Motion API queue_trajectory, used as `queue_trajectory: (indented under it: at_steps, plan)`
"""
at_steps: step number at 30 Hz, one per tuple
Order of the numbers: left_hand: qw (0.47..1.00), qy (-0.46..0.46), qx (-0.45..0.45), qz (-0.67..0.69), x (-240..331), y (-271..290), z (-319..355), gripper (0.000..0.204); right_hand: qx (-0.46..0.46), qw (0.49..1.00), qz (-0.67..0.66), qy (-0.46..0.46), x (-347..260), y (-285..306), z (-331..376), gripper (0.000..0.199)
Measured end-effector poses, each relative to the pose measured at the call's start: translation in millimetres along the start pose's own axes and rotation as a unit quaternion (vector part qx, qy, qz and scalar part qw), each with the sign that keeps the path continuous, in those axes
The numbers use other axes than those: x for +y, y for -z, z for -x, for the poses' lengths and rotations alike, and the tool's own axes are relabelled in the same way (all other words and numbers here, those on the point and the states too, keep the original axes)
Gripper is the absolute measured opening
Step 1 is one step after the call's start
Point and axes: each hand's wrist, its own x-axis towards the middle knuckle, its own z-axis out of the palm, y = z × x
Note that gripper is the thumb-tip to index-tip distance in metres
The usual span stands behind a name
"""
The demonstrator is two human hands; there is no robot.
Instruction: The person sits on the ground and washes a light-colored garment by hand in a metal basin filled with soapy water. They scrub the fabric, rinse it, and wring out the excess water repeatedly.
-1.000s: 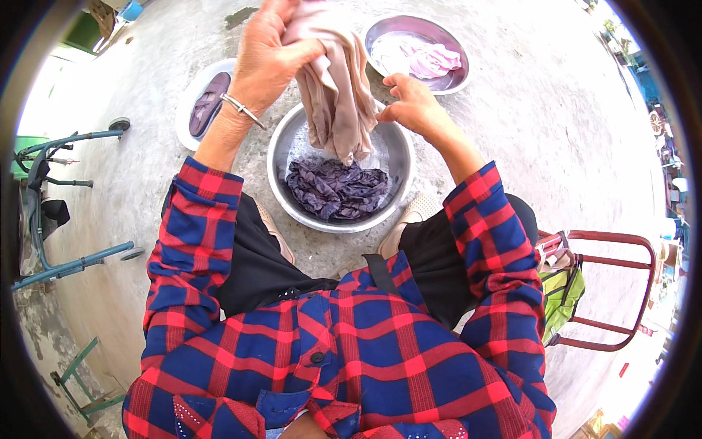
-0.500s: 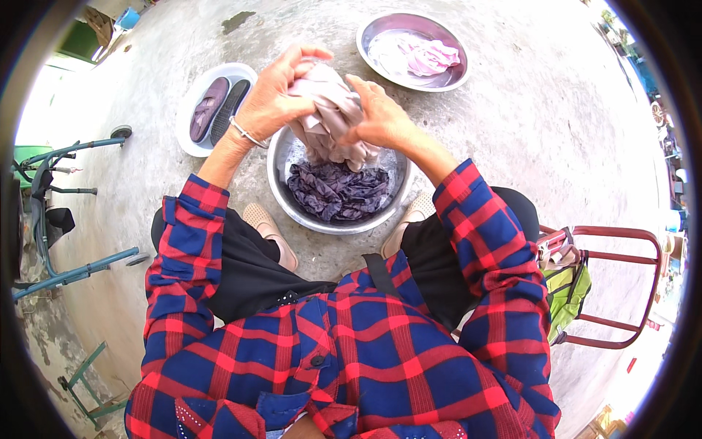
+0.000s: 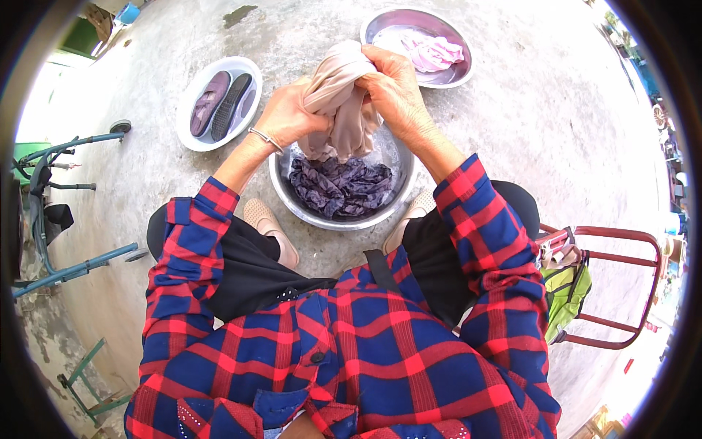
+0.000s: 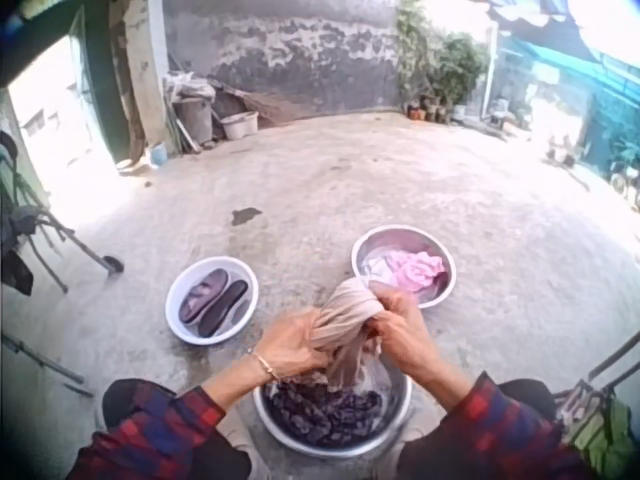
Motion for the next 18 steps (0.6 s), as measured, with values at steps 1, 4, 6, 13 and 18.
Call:
queue_trajectory:
  at_steps: [1,4,6,13,18]
  plan:
    - [0.998,0.007,-0.004,0.07,-11.1,-7.4,-2.8,0.038,0.008,1.0,0.022,0.005,2.0,0.7,1.0,0.021]
    - [0.961,0.052,-0.039,0.268,-41.7,-17.0,-9.8,0.03,0.046,0.998,-0.023,0.039,-8.8,0.8,-0.8,0.015]
    - [0.942,0.086,-0.053,0.319,-32.3,-5.9,-7.2,0.031,0.047,0.998,-0.003,0.045,-7.2,4.1,-2.8,0.015]
    - [0.9,0.046,0.058,0.429,-34.5,20.8,-10.4,0.037,0.04,0.997,0.049,-0.034,9.7,11.2,-7.2,0.02]
    - [0.897,-0.036,0.062,0.437,-14.0,39.3,-10.5,0.041,0.026,0.989,0.046,-0.138,31.2,9.1,-1.6,0.022]
